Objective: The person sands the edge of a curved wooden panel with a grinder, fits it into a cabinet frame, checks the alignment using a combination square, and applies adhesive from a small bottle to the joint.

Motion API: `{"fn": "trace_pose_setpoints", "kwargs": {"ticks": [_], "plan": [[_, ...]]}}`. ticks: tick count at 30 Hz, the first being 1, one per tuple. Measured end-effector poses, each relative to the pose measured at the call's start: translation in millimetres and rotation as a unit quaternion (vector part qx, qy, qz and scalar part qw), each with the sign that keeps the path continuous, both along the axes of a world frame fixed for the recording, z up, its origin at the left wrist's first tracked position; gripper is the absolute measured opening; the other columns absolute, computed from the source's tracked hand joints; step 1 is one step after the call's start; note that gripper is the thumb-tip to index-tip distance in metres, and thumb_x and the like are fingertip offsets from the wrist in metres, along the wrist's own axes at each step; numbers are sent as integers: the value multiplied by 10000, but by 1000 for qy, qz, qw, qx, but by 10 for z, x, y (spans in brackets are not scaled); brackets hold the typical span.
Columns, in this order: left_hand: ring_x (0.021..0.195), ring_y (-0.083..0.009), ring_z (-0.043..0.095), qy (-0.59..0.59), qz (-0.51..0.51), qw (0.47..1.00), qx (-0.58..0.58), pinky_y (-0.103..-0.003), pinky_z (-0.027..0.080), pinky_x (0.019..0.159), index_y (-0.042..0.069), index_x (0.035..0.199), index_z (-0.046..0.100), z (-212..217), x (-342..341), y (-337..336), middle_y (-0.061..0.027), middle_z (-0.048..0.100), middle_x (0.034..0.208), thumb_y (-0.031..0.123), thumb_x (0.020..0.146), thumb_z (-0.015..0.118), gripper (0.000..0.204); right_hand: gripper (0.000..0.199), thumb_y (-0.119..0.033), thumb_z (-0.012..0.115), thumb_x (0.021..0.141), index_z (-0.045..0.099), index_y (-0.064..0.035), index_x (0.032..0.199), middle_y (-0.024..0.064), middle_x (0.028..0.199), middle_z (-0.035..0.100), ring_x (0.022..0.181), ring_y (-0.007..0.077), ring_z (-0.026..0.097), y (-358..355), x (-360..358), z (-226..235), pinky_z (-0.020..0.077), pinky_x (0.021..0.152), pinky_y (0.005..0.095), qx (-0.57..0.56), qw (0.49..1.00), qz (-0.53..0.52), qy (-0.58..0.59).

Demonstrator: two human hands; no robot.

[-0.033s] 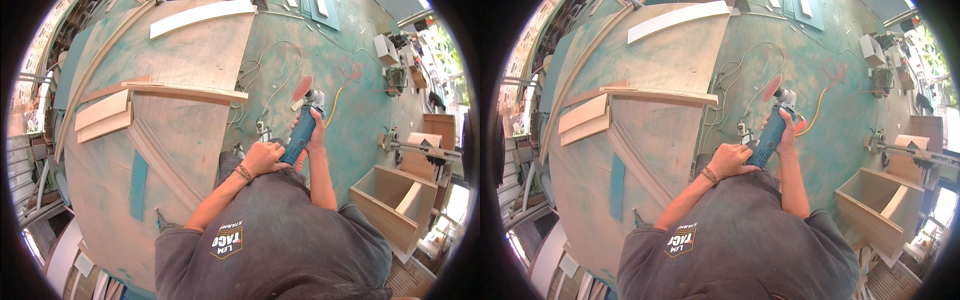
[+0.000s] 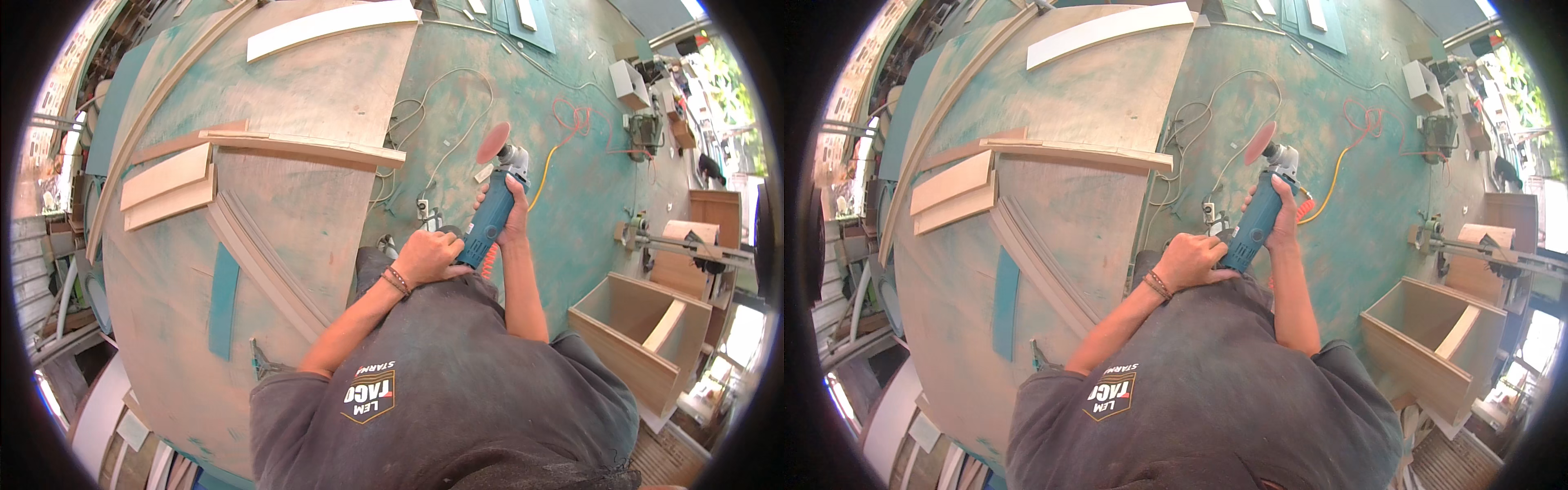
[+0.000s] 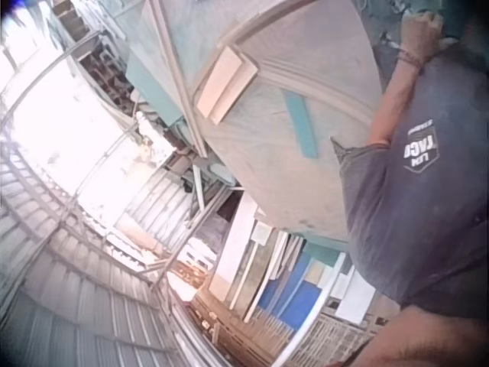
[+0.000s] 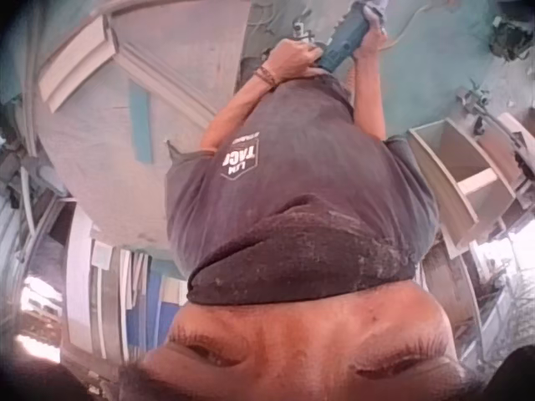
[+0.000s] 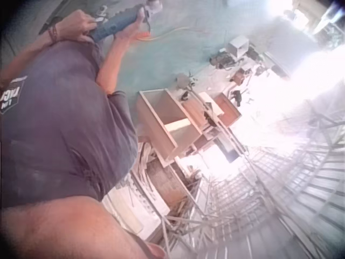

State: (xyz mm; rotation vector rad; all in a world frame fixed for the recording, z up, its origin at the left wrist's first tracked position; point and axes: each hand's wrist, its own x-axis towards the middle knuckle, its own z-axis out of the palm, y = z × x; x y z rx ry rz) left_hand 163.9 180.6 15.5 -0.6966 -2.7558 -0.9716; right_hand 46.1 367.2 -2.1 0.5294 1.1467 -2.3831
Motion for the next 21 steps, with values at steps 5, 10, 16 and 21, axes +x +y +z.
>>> {"fn": "trace_pose_setpoints", "kwargs": {"ticks": [5,10,16,21], "plan": [[633,-230,697,39,-7,999,-30,-349,547,565,76,709,615,-55,-2,-74,-63,643,676,489,806,760,448,461,-432,688,893,572,-16,1055,117,860,656,701,232,688,-100,-129,-6,610,630,371,-5,999,43,14],[627,-241,701,70,6,996,-46,-364,556,573,60,711,615,-152,47,-104,-84,645,676,451,840,743,430,472,-441,686,888,585,-1,1029,131,856,661,691,243,686,-275,-193,100,605,629,364,-1,997,65,32],[718,-243,726,-93,100,986,100,-340,578,635,-5,1001,645,171,-83,-149,-135,651,717,481,860,748,517,497,-447,688,867,599,12,1038,145,888,665,747,268,688,-245,-456,80,609,671,367,-26,991,127,43],[804,-174,742,-412,53,670,615,-300,585,665,-47,1227,532,-57,-572,-12,-103,667,787,336,838,817,615,403,-326,701,863,593,9,1058,135,896,654,795,260,685,-626,-755,235,610,738,363,-86,980,162,73]]}}
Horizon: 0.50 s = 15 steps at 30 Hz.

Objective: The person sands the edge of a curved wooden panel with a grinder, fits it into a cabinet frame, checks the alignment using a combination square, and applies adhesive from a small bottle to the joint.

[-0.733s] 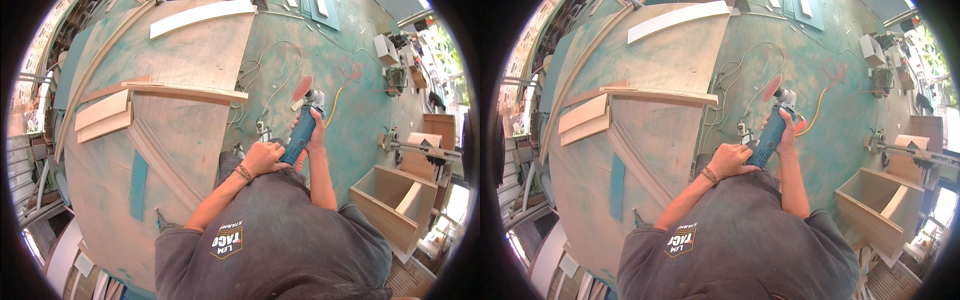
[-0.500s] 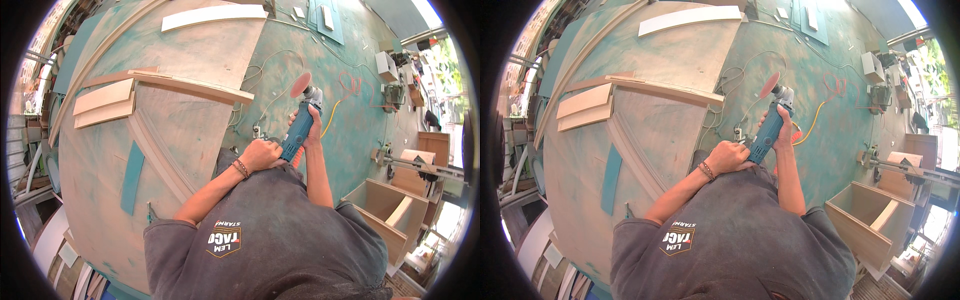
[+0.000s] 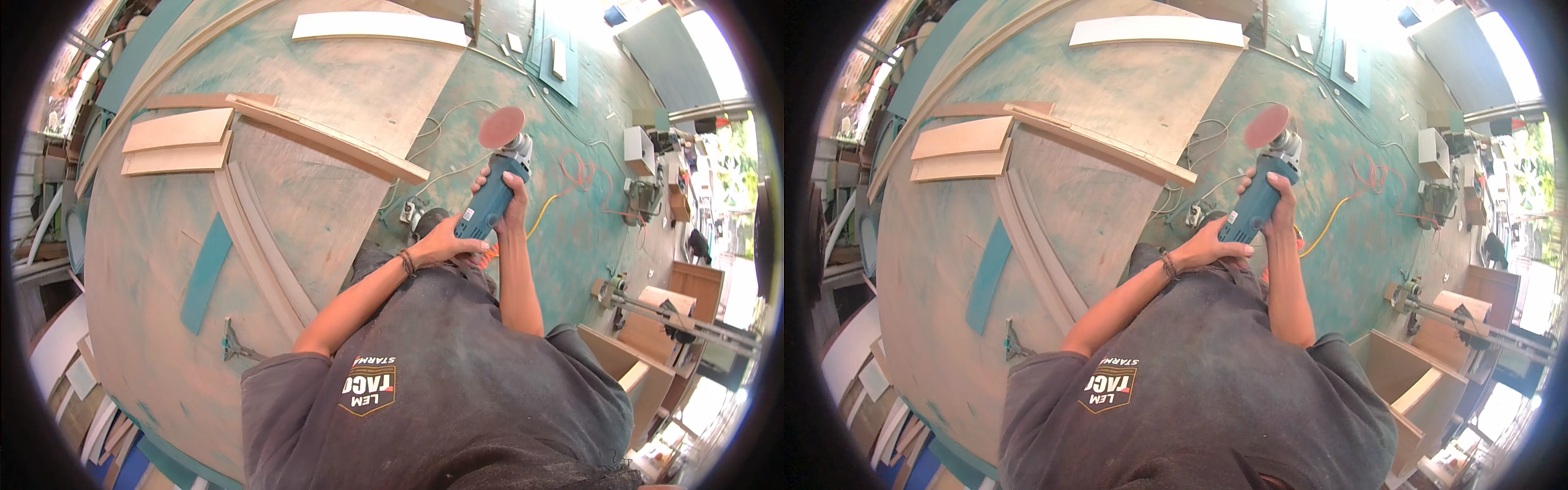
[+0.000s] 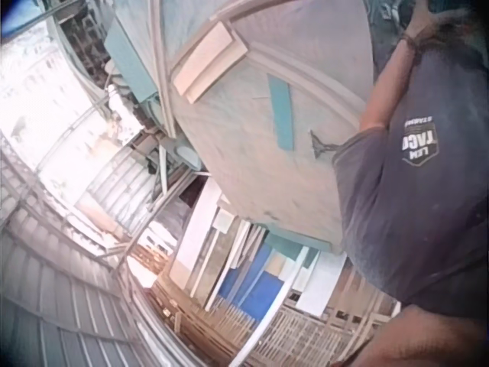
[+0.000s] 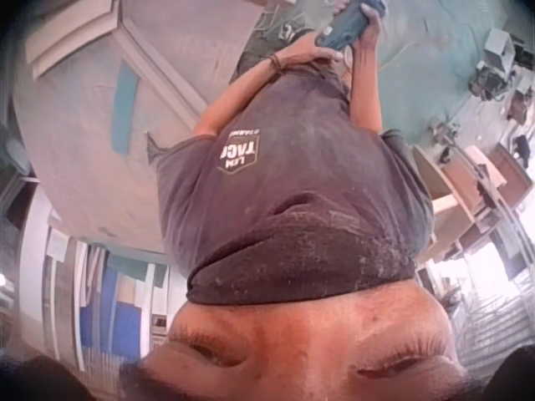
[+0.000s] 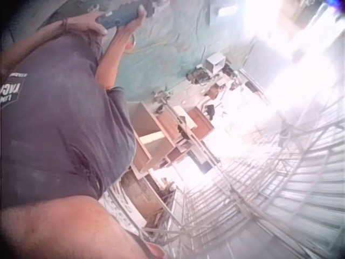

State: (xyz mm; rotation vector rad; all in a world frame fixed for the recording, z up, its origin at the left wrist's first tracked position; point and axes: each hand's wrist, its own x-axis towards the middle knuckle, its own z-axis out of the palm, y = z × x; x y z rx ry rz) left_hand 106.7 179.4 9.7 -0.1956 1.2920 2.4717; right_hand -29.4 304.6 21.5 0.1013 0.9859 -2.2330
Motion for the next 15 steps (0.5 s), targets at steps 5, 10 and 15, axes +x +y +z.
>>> {"fn": "trace_pose_setpoints", "kwargs": {"ticks": [5,10,15], "plan": [[853,-348,734,-1,168,904,-394,-430,579,758,-47,1272,444,-179,-536,142,-214,701,905,292,757,786,706,340,-174,801,813,597,-23,1038,61,879,636,741,179,639,-347,-567,33,563,704,335,283,955,55,73],[922,-437,696,-128,219,855,-452,-504,547,807,-26,1263,462,-216,-1190,160,-251,704,968,387,772,778,715,474,-157,900,715,576,1,1023,45,887,628,736,121,606,-882,-1150,-305,511,645,303,399,894,133,152],[909,-350,673,-84,321,716,-614,-454,541,782,42,1367,441,-91,-1267,43,-153,669,975,399,815,775,737,599,-141,879,660,558,66,1121,120,951,658,786,172,646,-1298,-1698,-616,543,681,339,399,832,295,248]]}}
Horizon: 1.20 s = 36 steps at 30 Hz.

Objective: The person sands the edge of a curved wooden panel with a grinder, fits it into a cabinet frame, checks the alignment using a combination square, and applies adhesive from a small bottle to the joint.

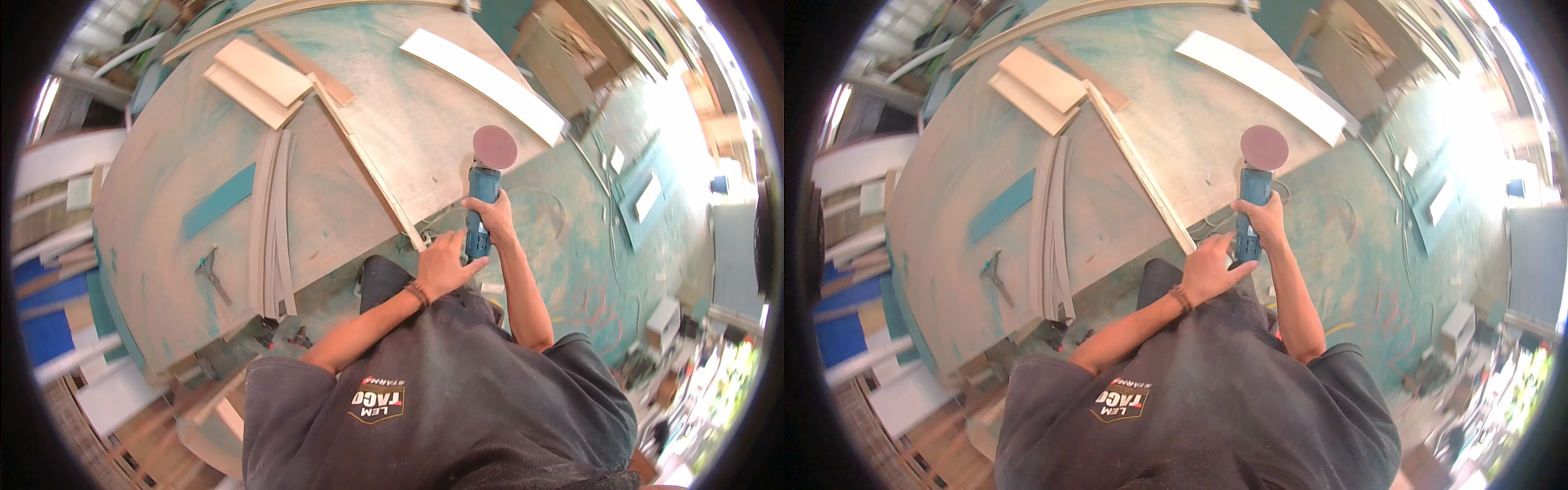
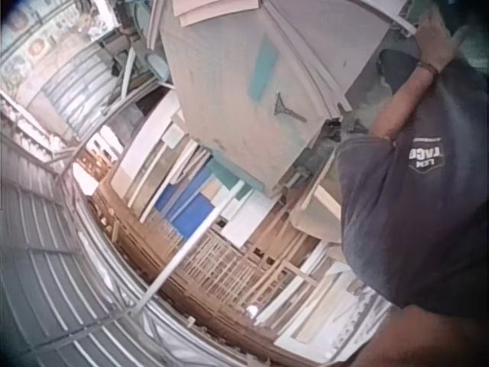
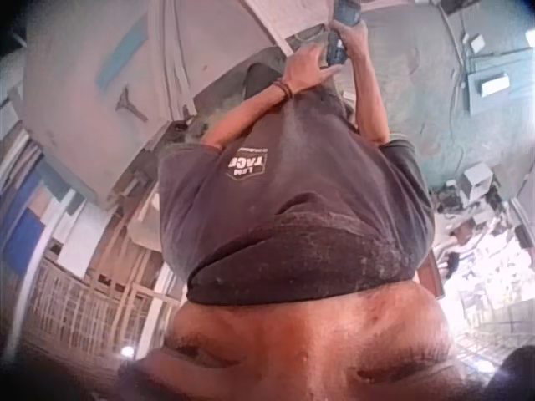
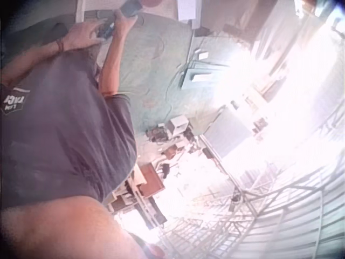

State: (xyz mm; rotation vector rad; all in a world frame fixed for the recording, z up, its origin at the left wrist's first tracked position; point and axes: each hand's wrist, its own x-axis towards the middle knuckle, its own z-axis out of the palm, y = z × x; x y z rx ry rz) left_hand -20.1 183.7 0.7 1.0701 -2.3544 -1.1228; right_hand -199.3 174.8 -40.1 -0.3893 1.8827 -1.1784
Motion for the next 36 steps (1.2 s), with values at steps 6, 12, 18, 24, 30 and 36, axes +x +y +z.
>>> {"fn": "trace_pose_setpoints", "kwargs": {"ticks": [6,12,18,24,30,36], "plan": [[1242,-422,410,-18,355,927,-123,-503,356,1059,2,1468,330,-202,85,11,-238,437,1288,245,778,810,875,403,-111,808,672,636,84,979,128,775,664,560,178,617,-686,-300,-47,513,508,337,-9,991,123,44],[1274,-452,372,-54,467,881,-52,-504,353,1075,24,1534,225,-352,-8,-27,-275,349,1350,115,754,810,979,416,-110,817,671,635,110,974,141,732,666,523,205,644,-1149,-383,-480,520,454,353,-54,984,136,98],[953,-405,667,-50,474,866,151,-475,526,833,-77,1051,649,-812,192,-100,-265,681,977,212,846,720,362,664,-337,863,692,642,87,1153,233,1087,631,995,338,640,-1198,-513,-637,523,863,446,-39,950,156,268],[828,-317,725,174,486,835,192,-411,547,749,-70,1022,693,-492,687,452,-199,739,863,271,873,719,373,761,-411,859,710,608,22,1284,280,1281,547,1163,420,549,-897,-406,-794,440,1000,485,-39,879,153,451],[1029,-154,645,280,445,814,246,-326,507,924,-44,1282,617,-151,1350,1929,-122,712,1130,260,938,711,468,588,-393,705,939,559,-7,1358,196,1181,644,1080,304,638,145,349,-530,500,925,419,-134,917,332,176],[1113,-152,610,256,397,841,265,-336,478,1002,-17,1345,595,244,2300,3459,-91,688,1213,293,947,724,521,536,-420,526,1051,498,-12,1398,94,1196,669,1040,200,658,1258,2184,138,531,902,366,-97,835,414,-351]]}}
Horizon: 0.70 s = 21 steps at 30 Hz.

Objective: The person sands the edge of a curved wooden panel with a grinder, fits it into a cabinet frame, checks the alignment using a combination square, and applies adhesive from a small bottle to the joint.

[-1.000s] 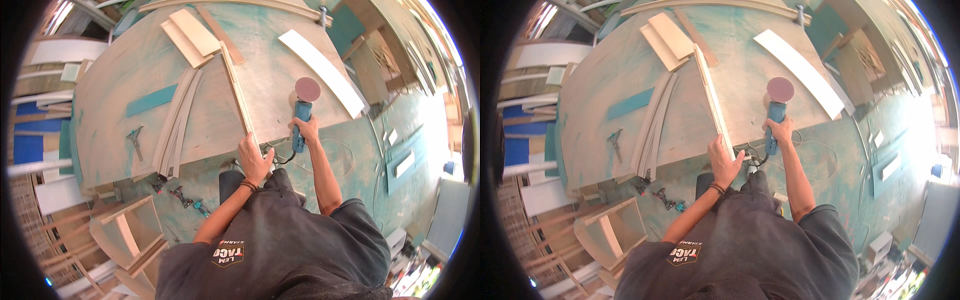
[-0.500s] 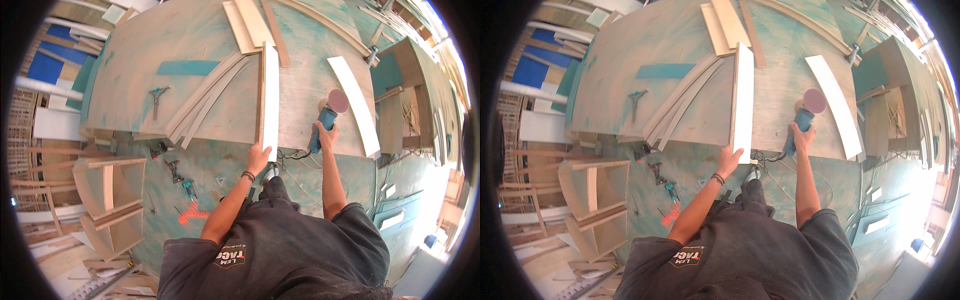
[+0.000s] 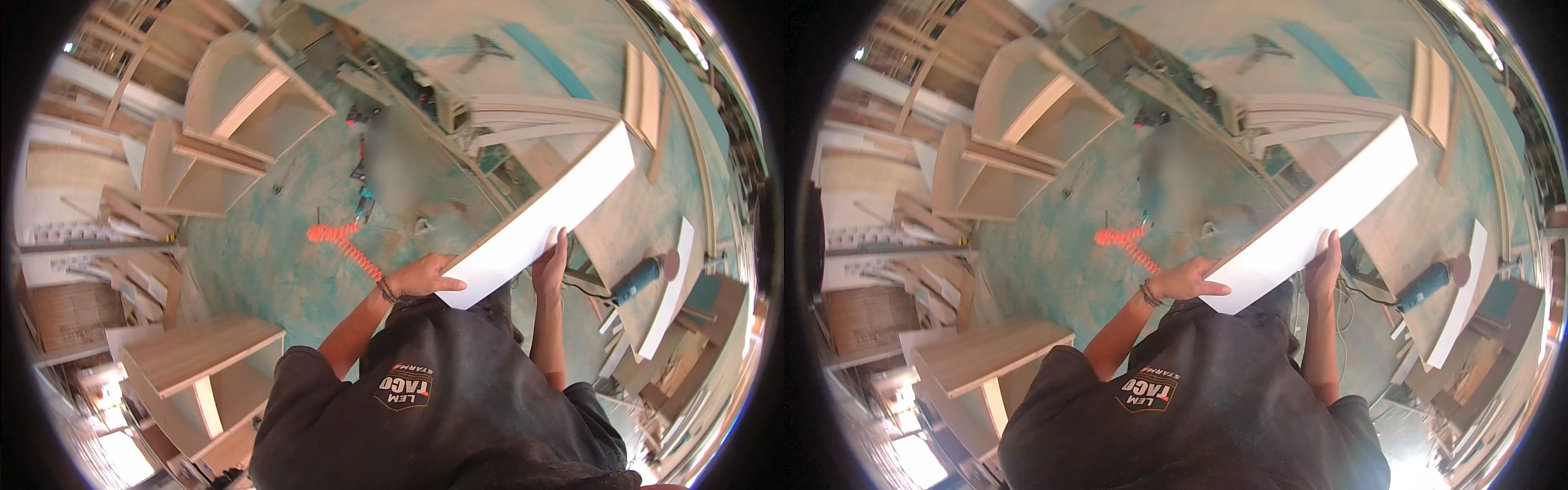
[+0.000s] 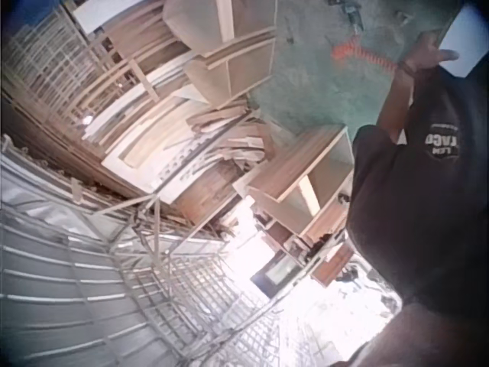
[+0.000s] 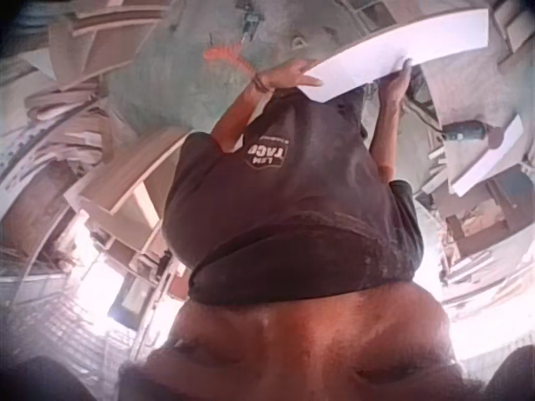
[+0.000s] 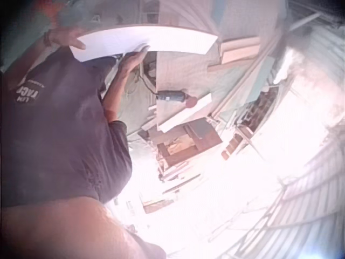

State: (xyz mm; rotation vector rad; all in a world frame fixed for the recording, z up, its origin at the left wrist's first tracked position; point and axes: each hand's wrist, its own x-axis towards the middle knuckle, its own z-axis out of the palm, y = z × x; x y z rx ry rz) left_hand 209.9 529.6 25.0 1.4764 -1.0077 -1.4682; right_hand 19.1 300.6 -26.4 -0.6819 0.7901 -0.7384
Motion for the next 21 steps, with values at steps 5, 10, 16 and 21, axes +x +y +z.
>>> {"fn": "trace_pose_setpoints", "kwargs": {"ticks": [5,10,16,21], "plan": [[1091,-153,640,82,125,988,-36,-325,505,956,-19,1289,628,23,598,1230,-87,696,1184,307,947,726,482,532,-417,533,1048,488,-24,1404,110,1290,625,1155,259,620,803,1098,402,478,1033,428,72,991,73,-83],[945,-109,656,113,479,871,-15,-276,544,791,-18,1155,651,73,710,2386,-39,694,1019,298,956,727,381,486,-347,569,1034,501,-28,1394,91,1305,609,1200,247,586,1572,1970,428,452,1050,425,55,980,169,-93],[869,-95,640,116,796,574,-151,-290,534,755,7,1106,670,-372,518,3036,-10,683,986,434,1069,516,456,443,-256,595,999,517,-37,1376,66,1298,617,1204,224,592,2468,2821,533,455,1036,390,13,951,301,-64],[927,-134,647,169,896,401,-92,-323,529,807,14,1143,661,-653,710,3600,-44,689,1026,413,1079,494,437,443,-237,608,980,523,-34,1364,53,1292,621,1191,210,608,2989,3569,704,491,989,388,-29,919,389,-59]]}}
